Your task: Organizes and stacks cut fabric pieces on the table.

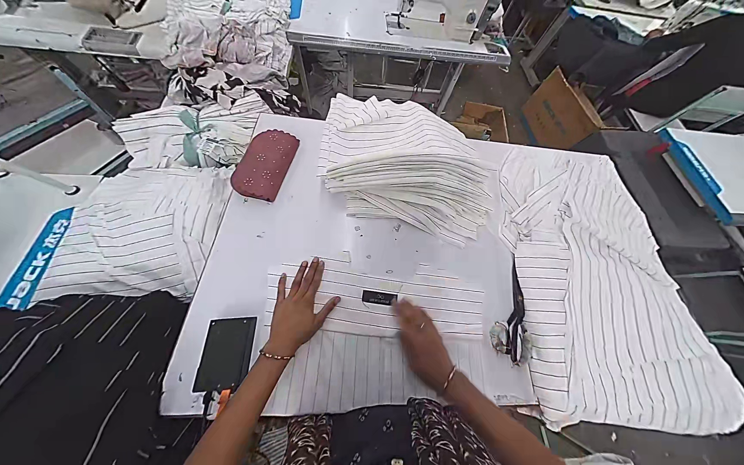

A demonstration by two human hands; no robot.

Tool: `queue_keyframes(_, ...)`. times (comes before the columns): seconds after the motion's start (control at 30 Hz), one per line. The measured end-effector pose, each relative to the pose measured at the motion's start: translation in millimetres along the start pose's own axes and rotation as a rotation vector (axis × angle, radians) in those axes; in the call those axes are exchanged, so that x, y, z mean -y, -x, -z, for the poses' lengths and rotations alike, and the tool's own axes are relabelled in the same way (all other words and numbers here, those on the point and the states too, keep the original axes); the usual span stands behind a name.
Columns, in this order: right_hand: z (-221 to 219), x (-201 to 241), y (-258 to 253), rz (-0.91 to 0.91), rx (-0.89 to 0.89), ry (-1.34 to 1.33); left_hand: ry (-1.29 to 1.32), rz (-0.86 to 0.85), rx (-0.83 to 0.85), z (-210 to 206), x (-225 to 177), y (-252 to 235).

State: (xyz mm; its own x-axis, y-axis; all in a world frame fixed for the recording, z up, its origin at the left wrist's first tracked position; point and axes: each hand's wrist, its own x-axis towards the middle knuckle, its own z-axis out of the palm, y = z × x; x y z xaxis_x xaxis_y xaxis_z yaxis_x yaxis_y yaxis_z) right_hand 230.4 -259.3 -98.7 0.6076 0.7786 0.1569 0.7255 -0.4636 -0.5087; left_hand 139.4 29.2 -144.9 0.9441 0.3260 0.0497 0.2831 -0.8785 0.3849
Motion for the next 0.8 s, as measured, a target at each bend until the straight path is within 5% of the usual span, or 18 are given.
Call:
queue_keyframes(0.07, -11, 15, 38, 0.044, 0.137, 0.049, 0.01, 0.009, -0.014, -3, 1, -3)
queue_keyframes(0.17, -2, -22, 45, -0.166, 0.246, 0.191, -0.004, 0.013, -0.025, -6, 5, -8)
queue_keyframes(0.37, 38, -96, 5, -0.351, 0.196, 0.268, -0.039, 0.022, -0.013, -8, 11, -15)
queue_keyframes(0.8, 52, -91, -26, -0.742, 0.115, 0.224, 0.08, 0.215, -0.231, 3, 8, -19)
